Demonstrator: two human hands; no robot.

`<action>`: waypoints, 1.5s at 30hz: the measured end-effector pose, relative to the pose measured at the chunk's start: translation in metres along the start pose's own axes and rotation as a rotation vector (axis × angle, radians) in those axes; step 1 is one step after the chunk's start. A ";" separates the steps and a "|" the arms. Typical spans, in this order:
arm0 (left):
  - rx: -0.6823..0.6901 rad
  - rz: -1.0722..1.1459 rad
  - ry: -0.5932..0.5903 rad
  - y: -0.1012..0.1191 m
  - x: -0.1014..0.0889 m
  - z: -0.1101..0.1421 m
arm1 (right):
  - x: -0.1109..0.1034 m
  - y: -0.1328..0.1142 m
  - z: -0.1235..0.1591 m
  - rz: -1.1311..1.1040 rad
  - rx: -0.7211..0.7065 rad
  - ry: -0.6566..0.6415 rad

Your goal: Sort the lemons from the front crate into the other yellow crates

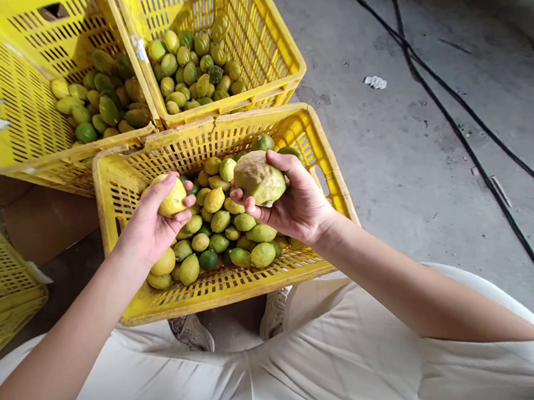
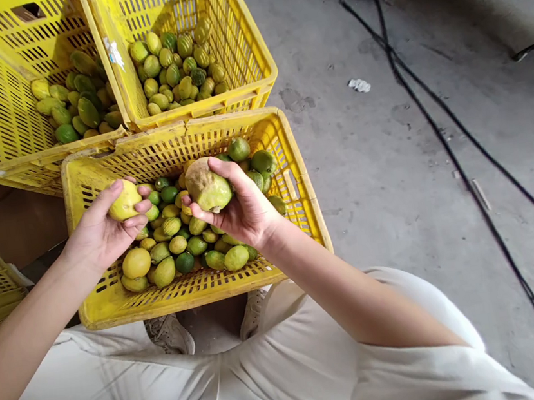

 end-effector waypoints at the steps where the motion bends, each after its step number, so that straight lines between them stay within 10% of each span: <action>1: 0.005 0.006 0.019 0.001 0.000 -0.001 | -0.001 -0.001 0.000 0.003 -0.007 0.008; 45: -0.159 -0.036 0.099 -0.002 0.006 0.002 | 0.004 0.003 0.003 0.054 0.034 -0.022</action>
Point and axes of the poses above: each hand's wrist, its own z-axis away from the middle knuckle, its own x-axis out of the palm, y = z × x, the point moved 2 cm from there along -z, towards the middle knuckle, and after that the axes turned 7 degrees about -x, right-handed, at the moved point
